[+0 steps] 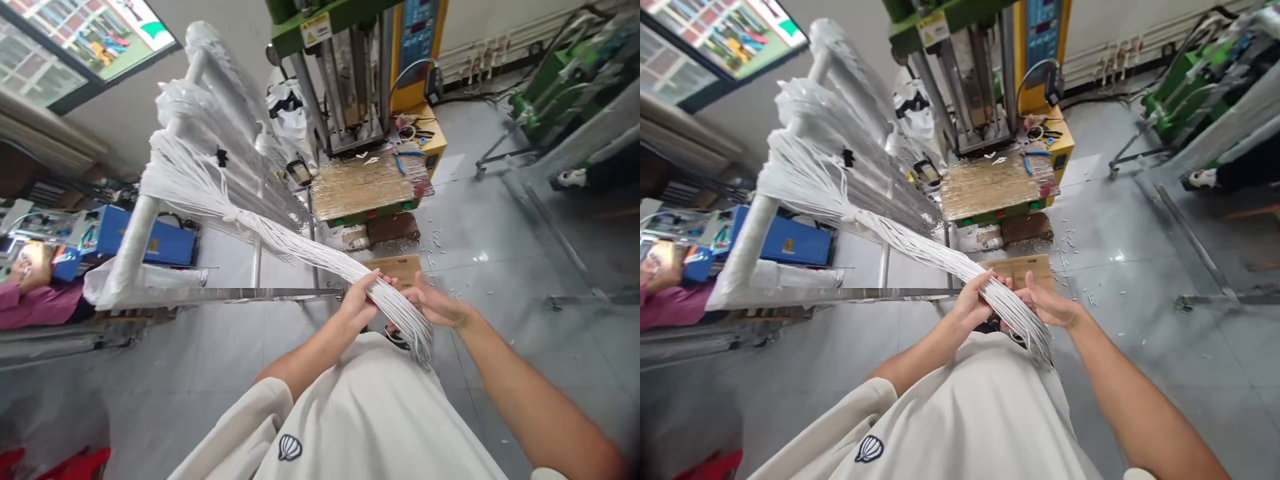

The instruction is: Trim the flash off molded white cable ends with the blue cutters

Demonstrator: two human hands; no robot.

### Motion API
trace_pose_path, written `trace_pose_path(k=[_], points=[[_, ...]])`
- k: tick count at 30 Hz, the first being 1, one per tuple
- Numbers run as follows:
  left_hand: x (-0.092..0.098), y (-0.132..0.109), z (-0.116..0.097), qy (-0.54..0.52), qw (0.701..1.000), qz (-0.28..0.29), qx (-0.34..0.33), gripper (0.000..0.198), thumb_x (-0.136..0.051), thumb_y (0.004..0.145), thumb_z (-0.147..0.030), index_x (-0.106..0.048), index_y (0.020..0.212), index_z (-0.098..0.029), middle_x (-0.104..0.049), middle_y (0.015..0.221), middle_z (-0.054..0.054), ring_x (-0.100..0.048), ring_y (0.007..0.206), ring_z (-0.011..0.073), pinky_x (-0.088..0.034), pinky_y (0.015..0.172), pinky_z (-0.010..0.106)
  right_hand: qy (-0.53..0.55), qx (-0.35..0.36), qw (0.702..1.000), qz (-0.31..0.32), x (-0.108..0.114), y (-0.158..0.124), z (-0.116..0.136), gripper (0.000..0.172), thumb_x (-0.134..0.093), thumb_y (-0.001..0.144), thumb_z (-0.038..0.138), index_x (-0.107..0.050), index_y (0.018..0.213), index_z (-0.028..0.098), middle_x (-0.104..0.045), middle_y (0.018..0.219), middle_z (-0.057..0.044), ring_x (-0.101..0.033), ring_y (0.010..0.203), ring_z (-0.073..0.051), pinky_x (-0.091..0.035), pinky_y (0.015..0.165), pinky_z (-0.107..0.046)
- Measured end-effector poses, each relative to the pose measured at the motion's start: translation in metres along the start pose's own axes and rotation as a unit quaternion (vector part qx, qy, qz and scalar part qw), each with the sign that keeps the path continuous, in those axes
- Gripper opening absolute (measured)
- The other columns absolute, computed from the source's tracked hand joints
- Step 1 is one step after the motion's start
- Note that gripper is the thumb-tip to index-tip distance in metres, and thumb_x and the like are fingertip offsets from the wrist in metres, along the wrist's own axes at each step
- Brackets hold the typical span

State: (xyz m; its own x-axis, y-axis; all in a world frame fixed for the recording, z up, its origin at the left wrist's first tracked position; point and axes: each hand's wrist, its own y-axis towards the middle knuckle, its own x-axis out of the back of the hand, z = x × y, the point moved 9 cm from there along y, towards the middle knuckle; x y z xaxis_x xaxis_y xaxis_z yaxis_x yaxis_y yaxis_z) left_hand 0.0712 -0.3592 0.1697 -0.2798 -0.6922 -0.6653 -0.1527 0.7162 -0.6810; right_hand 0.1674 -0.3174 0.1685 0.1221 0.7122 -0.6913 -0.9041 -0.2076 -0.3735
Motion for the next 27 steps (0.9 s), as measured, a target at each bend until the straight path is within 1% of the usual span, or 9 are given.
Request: trace_pose_path(k=[4,9,12,15,17,19,23,25,27], points=[[-0.005,0.013,0.005,-0.051,0.995,-0.080,-0.017,0.015,-0.070,0.087,-0.017,-0.064,0.073,-0.017,-0.065,0.067,0.003,-0.071,0.073,0.0189,-0.058,0.096,0.040,-0.067,-0.013,0.998,-0.004,0.013,-0.017,-0.010,0.107,-0.019,0.089,0.096,-0.071,0.125,0.009,-0.076,0.113,-0.020,-0.075,0.100,-0.029,-0.060,0.092,-0.042],[-0.007,0.017,-0.010,-0.073,0.985,-0.150,-0.054,0.013,-0.064,0.092,-0.019,-0.062,0.078,-0.019,-0.063,0.064,0.001,-0.069,0.068,0.0183,-0.061,0.093,0.044,-0.117,0.002,0.993,-0.004,0.029,-0.039,-0.007,0.081,-0.058,0.087,0.085,-0.075,0.112,0.010,-0.078,0.099,-0.015,-0.072,0.079,-0.023,-0.061,0.075,-0.035],[-0.024,0.019,-0.008,-0.069,0.988,-0.110,-0.080,0.018,-0.067,0.094,-0.032,-0.066,0.085,-0.017,-0.071,0.074,0.005,-0.073,0.077,0.0204,-0.061,0.093,0.042,-0.092,0.033,0.995,0.019,0.031,-0.052,0.013,0.095,-0.054,0.082,0.092,-0.068,0.130,0.012,-0.077,0.108,-0.017,-0.074,0.084,-0.026,-0.062,0.077,-0.037],[-0.058,0.025,0.019,-0.012,0.998,-0.007,-0.055,0.029,-0.074,0.091,-0.042,-0.071,0.101,-0.014,-0.078,0.101,0.012,-0.076,0.101,0.0269,-0.061,0.093,0.039,-0.030,0.076,0.997,0.011,0.034,-0.063,0.035,0.108,-0.038,0.081,0.100,-0.063,0.136,0.010,-0.075,0.115,-0.021,-0.076,0.084,-0.028,-0.063,0.076,-0.039],[-0.072,0.030,0.042,0.016,0.999,0.013,-0.027,0.023,-0.077,0.089,-0.035,-0.072,0.098,-0.015,-0.079,0.101,0.011,-0.076,0.104,0.0270,-0.060,0.093,0.039,-0.013,0.098,0.995,-0.034,0.043,-0.073,0.043,0.106,-0.034,0.085,0.097,-0.065,0.134,0.009,-0.075,0.116,-0.021,-0.076,0.090,-0.029,-0.063,0.081,-0.040],[-0.075,0.035,0.053,0.007,1.000,-0.019,-0.022,0.016,-0.074,0.091,-0.028,-0.068,0.082,-0.016,-0.075,0.080,0.006,-0.076,0.090,0.0227,-0.059,0.095,0.039,-0.021,0.114,0.987,-0.115,0.057,-0.093,0.047,0.099,-0.035,0.090,0.093,-0.068,0.130,0.009,-0.074,0.121,-0.021,-0.074,0.107,-0.030,-0.060,0.096,-0.042],[-0.081,0.040,0.044,-0.035,0.996,-0.056,-0.053,0.030,-0.063,0.097,-0.029,-0.059,0.069,-0.019,-0.057,0.056,-0.002,-0.064,0.062,0.0138,-0.059,0.099,0.043,-0.045,0.204,0.942,-0.262,0.075,-0.166,0.047,0.088,-0.038,0.092,0.089,-0.071,0.129,0.016,-0.066,0.141,-0.018,-0.060,0.135,-0.032,-0.045,0.119,-0.049],[-0.088,0.040,0.033,-0.050,0.995,-0.047,-0.073,0.031,-0.061,0.097,-0.031,-0.058,0.069,-0.019,-0.054,0.055,-0.004,-0.060,0.058,0.0117,-0.059,0.099,0.041,-0.031,0.219,0.954,-0.203,0.056,-0.183,0.033,0.094,-0.031,0.090,0.093,-0.074,0.126,0.018,-0.067,0.138,-0.019,-0.060,0.135,-0.035,-0.046,0.117,-0.052],[-0.098,0.038,0.027,-0.059,0.994,-0.028,-0.089,0.031,-0.058,0.098,-0.033,-0.056,0.070,-0.019,-0.053,0.057,-0.004,-0.058,0.059,0.0107,-0.058,0.099,0.040,0.015,0.201,0.975,-0.091,0.024,-0.172,0.010,0.095,-0.040,0.086,0.095,-0.075,0.123,0.015,-0.069,0.133,-0.022,-0.063,0.130,-0.038,-0.048,0.113,-0.054]])
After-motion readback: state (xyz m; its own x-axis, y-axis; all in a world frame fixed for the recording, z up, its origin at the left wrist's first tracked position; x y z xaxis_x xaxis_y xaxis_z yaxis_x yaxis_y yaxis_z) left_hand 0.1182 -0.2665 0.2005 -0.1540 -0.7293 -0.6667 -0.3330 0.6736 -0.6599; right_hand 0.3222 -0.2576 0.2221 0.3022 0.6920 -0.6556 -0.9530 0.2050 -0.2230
